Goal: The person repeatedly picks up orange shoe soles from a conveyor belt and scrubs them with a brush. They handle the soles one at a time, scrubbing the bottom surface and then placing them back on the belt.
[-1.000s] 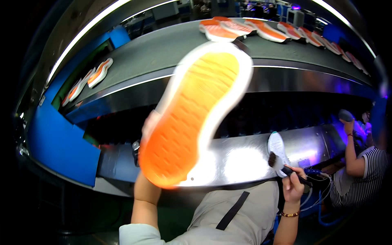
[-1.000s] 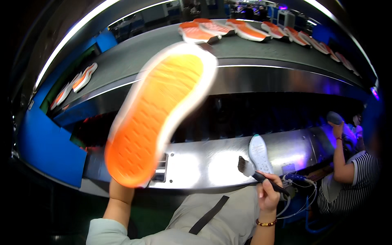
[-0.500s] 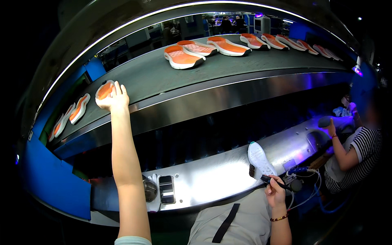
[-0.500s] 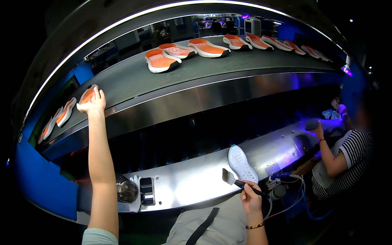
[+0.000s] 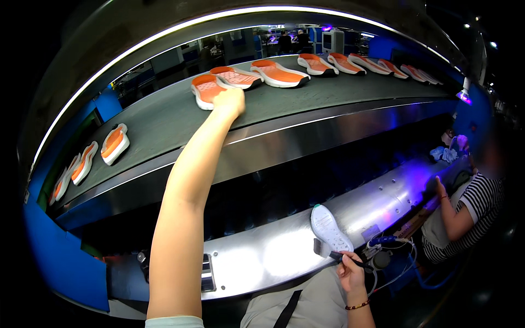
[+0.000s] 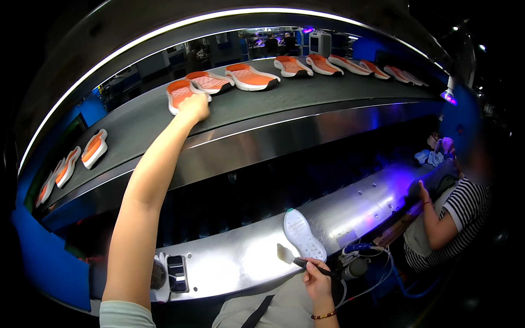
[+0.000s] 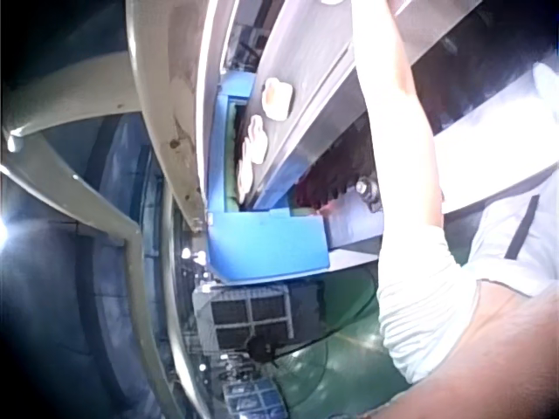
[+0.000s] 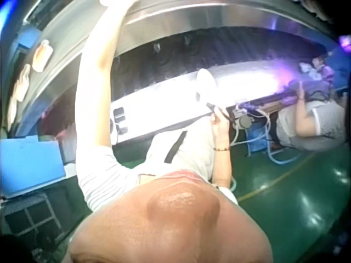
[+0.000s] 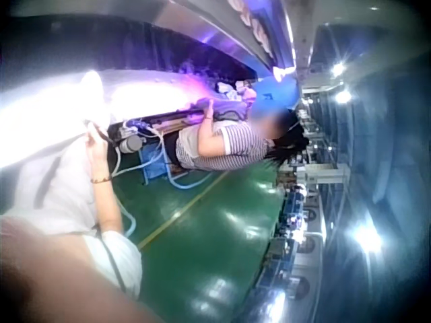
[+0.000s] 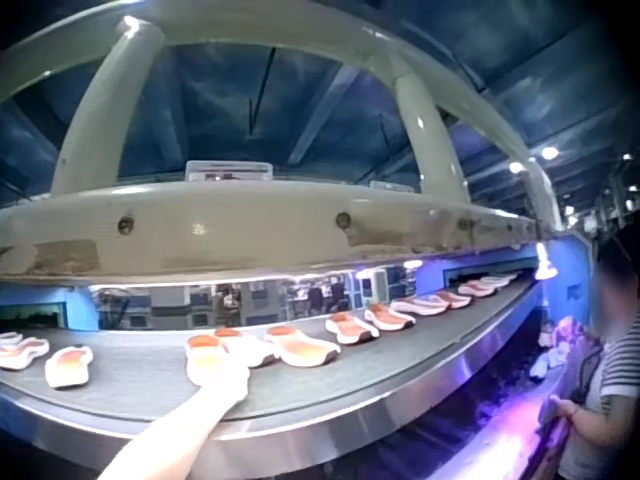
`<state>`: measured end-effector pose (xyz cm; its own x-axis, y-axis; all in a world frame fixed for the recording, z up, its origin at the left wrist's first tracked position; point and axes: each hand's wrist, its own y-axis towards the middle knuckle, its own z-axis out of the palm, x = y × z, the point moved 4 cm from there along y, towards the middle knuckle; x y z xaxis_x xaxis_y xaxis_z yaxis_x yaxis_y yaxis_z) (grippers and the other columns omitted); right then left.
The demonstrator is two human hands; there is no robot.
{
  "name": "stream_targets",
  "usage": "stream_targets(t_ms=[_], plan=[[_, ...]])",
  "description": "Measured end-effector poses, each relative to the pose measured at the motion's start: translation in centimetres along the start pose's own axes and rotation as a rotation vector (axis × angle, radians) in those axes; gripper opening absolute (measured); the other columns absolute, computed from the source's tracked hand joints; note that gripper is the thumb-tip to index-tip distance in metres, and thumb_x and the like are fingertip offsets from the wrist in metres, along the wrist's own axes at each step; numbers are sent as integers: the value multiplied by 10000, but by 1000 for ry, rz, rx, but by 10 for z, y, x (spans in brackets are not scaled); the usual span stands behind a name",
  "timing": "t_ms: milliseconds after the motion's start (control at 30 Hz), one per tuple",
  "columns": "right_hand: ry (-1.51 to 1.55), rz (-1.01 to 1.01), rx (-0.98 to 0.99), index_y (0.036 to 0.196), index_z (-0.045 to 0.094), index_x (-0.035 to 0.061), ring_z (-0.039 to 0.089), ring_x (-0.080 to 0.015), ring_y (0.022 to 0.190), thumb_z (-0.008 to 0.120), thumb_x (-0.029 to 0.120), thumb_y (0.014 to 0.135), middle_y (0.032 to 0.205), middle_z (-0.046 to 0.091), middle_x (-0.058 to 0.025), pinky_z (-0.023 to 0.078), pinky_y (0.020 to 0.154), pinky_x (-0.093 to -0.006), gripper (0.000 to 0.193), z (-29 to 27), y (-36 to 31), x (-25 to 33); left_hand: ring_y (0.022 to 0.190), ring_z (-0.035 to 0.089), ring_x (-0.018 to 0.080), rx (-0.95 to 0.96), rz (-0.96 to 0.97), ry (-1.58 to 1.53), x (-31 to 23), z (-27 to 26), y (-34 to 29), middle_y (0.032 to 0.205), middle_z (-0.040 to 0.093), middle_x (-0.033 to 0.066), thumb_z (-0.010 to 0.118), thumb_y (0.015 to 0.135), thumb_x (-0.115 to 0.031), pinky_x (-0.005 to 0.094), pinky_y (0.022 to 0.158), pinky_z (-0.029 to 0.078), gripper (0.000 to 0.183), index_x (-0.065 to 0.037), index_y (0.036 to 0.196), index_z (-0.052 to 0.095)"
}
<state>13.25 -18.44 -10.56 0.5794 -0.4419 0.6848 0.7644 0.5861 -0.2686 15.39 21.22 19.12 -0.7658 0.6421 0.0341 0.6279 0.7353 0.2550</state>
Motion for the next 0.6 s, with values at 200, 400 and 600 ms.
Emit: stream_targets(t_ms=[200,400,600], plan=[[-17,15,-124,867,526,27,446,-114,435,502,50,763,576,492,-19,338,405,-232,109,-30,1,1,1126,377,271,4,-347,-159,29,12,32,1229,382,109,397,795,-109,648,864,175,360,-82,1151,445],[9,68,-157,858,530,27,450,-115,437,501,50,762,544,485,-27,336,406,-232,103,-34,7,-12,995,491,268,-148,55,22,51,24,48,1061,515,145,436,736,-36,413,834,378,301,-51,1019,538],[72,86,-121,867,520,-2,460,-124,463,513,26,743,709,544,-90,350,426,-224,127,-26,2,-14,892,533,274,-287,508,-7,10,23,44,909,565,166,486,630,27,356,767,419,307,-49,916,570]])
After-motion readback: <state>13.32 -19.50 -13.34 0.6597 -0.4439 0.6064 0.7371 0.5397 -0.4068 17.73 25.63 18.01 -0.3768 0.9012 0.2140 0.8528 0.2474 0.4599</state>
